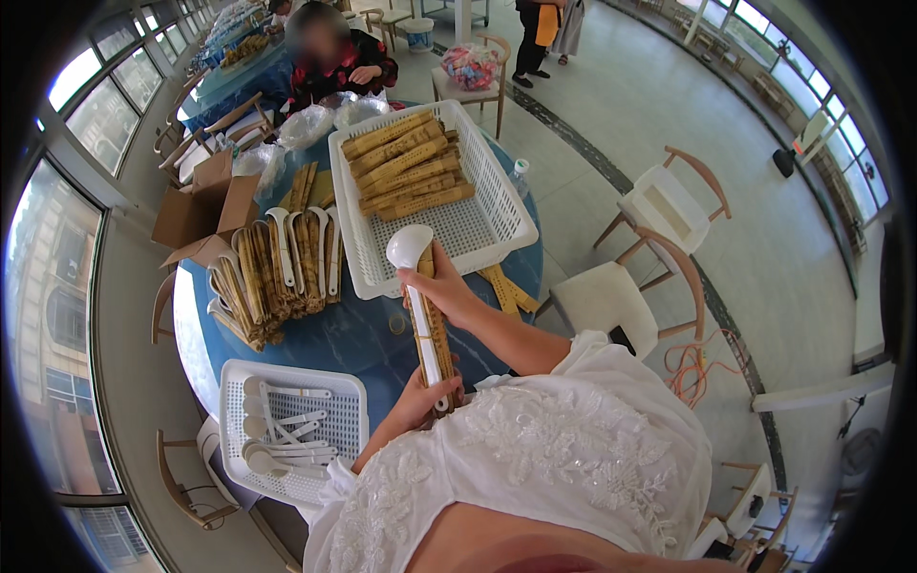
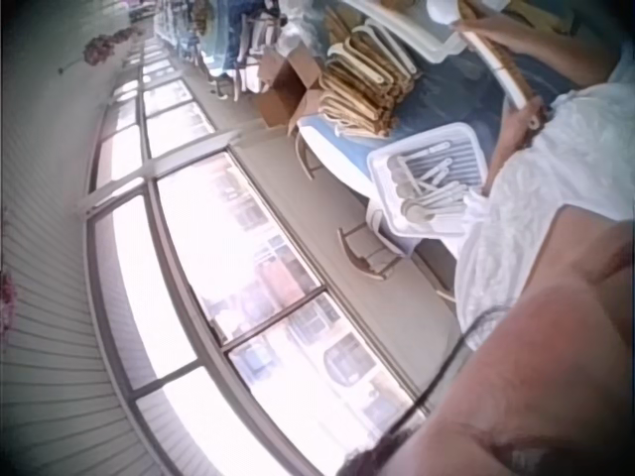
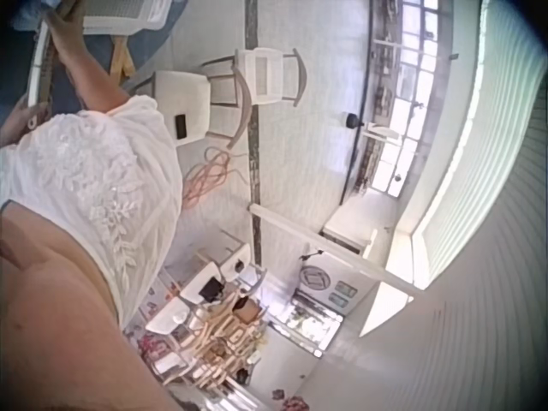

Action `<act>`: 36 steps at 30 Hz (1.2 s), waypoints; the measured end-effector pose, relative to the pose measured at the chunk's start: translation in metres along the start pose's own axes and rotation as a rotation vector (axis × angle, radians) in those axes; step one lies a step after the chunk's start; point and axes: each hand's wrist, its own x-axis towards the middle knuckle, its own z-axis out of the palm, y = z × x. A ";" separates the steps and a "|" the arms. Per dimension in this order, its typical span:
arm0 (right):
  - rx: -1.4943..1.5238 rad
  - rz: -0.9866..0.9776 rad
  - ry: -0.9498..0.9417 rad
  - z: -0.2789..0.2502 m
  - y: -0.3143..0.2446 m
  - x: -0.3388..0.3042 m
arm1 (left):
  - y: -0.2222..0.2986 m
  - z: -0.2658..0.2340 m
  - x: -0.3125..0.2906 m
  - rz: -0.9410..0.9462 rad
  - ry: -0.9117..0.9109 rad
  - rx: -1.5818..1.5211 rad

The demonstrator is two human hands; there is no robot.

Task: The person repeatedly picks a white plastic spoon and a bamboo handle, inserts the spoon into the handle, and places the assembled unit into a white basket. The process is repeated continuously at a table with multiple baskets of parts and finished items.

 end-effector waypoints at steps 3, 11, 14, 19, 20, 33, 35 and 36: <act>-0.011 0.003 -0.012 0.002 -0.003 -0.001 | -0.003 -0.003 0.001 0.005 0.004 0.015; -0.025 0.022 -0.017 -0.001 0.001 0.002 | -0.003 -0.003 0.002 0.017 -0.001 -0.006; -0.033 0.040 -0.012 -0.002 0.001 0.003 | -0.006 -0.005 0.003 0.022 -0.006 -0.011; -0.037 0.049 -0.013 -0.003 0.000 0.003 | -0.004 -0.002 0.002 0.014 0.005 -0.004; -0.038 0.048 -0.010 -0.003 0.001 0.003 | -0.003 -0.002 0.002 0.014 0.008 0.002; -0.040 0.065 -0.002 -0.003 0.001 0.003 | -0.002 -0.001 0.001 0.008 0.021 0.014; -0.041 0.058 -0.002 -0.002 0.001 0.003 | -0.003 -0.002 0.002 0.015 0.025 -0.010; -0.039 0.050 -0.002 -0.002 0.001 0.003 | -0.003 -0.003 0.002 0.017 0.028 -0.023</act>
